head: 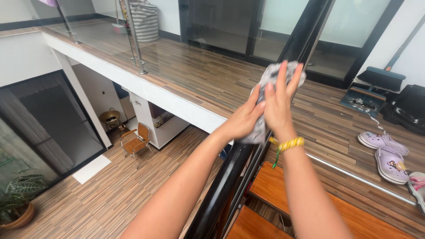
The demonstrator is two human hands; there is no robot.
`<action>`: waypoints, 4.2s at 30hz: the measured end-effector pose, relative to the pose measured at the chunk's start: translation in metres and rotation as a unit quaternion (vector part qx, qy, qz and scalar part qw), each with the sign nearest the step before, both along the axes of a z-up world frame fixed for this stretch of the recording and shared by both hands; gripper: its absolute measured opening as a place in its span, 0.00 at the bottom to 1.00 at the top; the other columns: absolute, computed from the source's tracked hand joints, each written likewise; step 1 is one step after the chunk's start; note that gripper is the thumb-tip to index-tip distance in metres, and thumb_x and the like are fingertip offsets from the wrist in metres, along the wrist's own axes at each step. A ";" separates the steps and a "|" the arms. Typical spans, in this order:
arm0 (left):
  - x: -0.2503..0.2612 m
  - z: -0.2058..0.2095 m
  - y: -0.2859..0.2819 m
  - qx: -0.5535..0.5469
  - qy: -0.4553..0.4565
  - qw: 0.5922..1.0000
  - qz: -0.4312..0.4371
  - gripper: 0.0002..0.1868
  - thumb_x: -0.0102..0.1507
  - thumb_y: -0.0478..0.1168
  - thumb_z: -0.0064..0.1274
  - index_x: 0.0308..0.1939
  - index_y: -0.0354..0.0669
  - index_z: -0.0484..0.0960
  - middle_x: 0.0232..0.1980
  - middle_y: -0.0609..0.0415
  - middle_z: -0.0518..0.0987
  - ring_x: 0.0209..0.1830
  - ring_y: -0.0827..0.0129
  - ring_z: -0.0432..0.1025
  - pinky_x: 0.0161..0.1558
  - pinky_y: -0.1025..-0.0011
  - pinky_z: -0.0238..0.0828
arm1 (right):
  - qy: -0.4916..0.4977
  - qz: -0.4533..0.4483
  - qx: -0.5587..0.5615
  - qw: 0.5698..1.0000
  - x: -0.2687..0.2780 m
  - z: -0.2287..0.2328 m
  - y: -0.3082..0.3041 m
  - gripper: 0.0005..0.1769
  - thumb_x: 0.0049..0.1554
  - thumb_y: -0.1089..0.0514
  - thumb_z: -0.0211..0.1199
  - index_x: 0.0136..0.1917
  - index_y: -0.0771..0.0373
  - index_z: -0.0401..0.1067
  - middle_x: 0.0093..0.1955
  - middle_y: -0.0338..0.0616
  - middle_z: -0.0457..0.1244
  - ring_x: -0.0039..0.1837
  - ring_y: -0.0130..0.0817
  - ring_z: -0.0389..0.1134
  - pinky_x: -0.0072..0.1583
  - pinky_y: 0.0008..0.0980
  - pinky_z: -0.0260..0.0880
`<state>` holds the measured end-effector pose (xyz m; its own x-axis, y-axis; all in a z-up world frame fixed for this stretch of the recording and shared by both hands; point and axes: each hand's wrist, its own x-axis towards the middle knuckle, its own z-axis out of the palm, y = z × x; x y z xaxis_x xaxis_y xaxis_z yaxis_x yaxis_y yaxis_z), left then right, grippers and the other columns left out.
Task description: The recorder uses a cloth to wipe down and clean the metal railing of an indoor staircase.
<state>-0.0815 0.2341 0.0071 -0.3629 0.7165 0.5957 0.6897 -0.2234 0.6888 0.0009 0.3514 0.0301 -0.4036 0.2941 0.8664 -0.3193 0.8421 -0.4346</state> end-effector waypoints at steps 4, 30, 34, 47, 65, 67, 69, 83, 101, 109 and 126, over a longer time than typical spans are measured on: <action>-0.035 0.034 0.070 0.017 0.001 1.000 -0.005 0.40 0.73 0.54 0.35 0.81 0.32 0.43 0.82 0.34 0.52 0.84 0.50 0.48 0.78 0.65 0.44 | -0.010 0.018 -0.004 1.000 -0.029 0.041 0.068 0.33 0.74 0.54 0.46 0.88 0.60 0.43 0.89 0.58 0.19 0.90 0.56 0.20 0.86 0.44 0.30; -0.030 0.028 0.062 0.011 -0.025 0.999 -0.017 0.37 0.73 0.54 0.38 0.77 0.29 0.51 0.73 0.29 0.67 0.75 0.47 0.62 0.70 0.62 0.59 | -0.033 -0.003 -0.125 0.992 -0.034 0.028 0.056 0.39 0.72 0.52 0.49 0.88 0.60 0.34 0.88 0.61 0.28 0.89 0.53 0.28 0.83 0.38 0.35; -0.003 0.009 0.024 0.010 0.003 1.000 0.007 0.38 0.73 0.52 0.38 0.76 0.26 0.49 0.73 0.25 0.65 0.76 0.43 0.60 0.72 0.60 0.57 | 0.006 0.043 -0.177 0.983 -0.017 0.006 0.023 0.39 0.70 0.54 0.49 0.85 0.63 0.32 0.89 0.57 0.31 0.89 0.47 0.31 0.82 0.36 0.35; 0.032 0.007 -0.007 -0.009 0.033 0.998 0.050 0.39 0.72 0.48 0.41 0.75 0.18 0.47 0.74 0.19 0.59 0.78 0.38 0.54 0.75 0.59 0.52 | 0.018 0.106 -0.273 0.956 0.009 -0.013 -0.010 0.36 0.71 0.50 0.45 0.85 0.61 0.37 0.88 0.54 0.39 0.87 0.41 0.42 0.80 0.33 0.45; -0.040 0.074 0.103 0.057 0.047 0.997 0.018 0.37 0.72 0.47 0.41 0.78 0.26 0.50 0.79 0.30 0.57 0.81 0.47 0.52 0.76 0.63 0.48 | 0.041 0.014 -0.040 0.998 -0.046 0.068 0.099 0.29 0.71 0.59 0.48 0.83 0.63 0.51 0.88 0.57 0.31 0.88 0.51 0.34 0.83 0.41 0.40; -0.048 0.083 0.117 0.064 0.053 0.996 0.023 0.36 0.72 0.46 0.41 0.77 0.26 0.52 0.79 0.30 0.57 0.81 0.47 0.52 0.76 0.63 0.48 | 0.044 0.005 -0.028 0.999 -0.048 0.080 0.106 0.26 0.70 0.60 0.48 0.80 0.62 0.59 0.88 0.56 0.35 0.88 0.51 0.41 0.82 0.41 0.45; -0.053 0.093 0.127 0.074 0.047 0.996 0.020 0.35 0.72 0.46 0.42 0.76 0.25 0.53 0.79 0.30 0.58 0.81 0.48 0.53 0.76 0.63 0.49 | 0.051 -0.009 0.005 0.999 -0.052 0.090 0.116 0.22 0.70 0.61 0.48 0.75 0.62 0.67 0.85 0.54 0.43 0.86 0.51 0.47 0.81 0.42 0.50; -0.104 0.160 0.196 0.054 0.046 0.997 0.036 0.35 0.72 0.46 0.44 0.77 0.28 0.54 0.78 0.32 0.61 0.80 0.50 0.56 0.75 0.65 0.53 | 0.049 -0.001 0.010 0.999 -0.095 0.157 0.181 0.19 0.70 0.59 0.45 0.70 0.61 0.70 0.84 0.55 0.44 0.83 0.53 0.50 0.78 0.42 0.54; -0.139 0.177 0.264 0.036 -0.084 0.996 0.009 0.35 0.72 0.46 0.41 0.77 0.29 0.53 0.79 0.35 0.58 0.81 0.54 0.53 0.75 0.67 0.49 | -0.005 -0.053 0.029 0.998 -0.132 0.187 0.245 0.28 0.70 0.58 0.48 0.80 0.70 0.54 0.85 0.63 0.35 0.86 0.61 0.40 0.81 0.46 0.45; -0.163 0.190 0.328 0.086 -0.051 0.995 0.002 0.35 0.72 0.46 0.40 0.77 0.27 0.53 0.79 0.33 0.58 0.81 0.52 0.52 0.76 0.66 0.48 | -0.001 -0.063 0.035 0.997 -0.139 0.217 0.276 0.26 0.69 0.59 0.47 0.77 0.73 0.58 0.85 0.62 0.38 0.85 0.59 0.42 0.81 0.43 0.45; -0.073 0.163 0.199 0.021 0.012 0.999 0.025 0.38 0.71 0.47 0.39 0.76 0.22 0.48 0.69 0.23 0.68 0.72 0.41 0.64 0.69 0.60 0.60 | -0.037 -0.123 0.067 0.989 -0.057 0.167 0.169 0.23 0.70 0.58 0.48 0.74 0.69 0.65 0.82 0.58 0.50 0.80 0.58 0.54 0.77 0.44 0.53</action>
<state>-0.1544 0.4332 0.1703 -0.3835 0.6723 0.6332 0.7167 -0.2157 0.6632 -0.0564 0.5207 0.1974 -0.3978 0.2751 0.8753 -0.0698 0.9421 -0.3279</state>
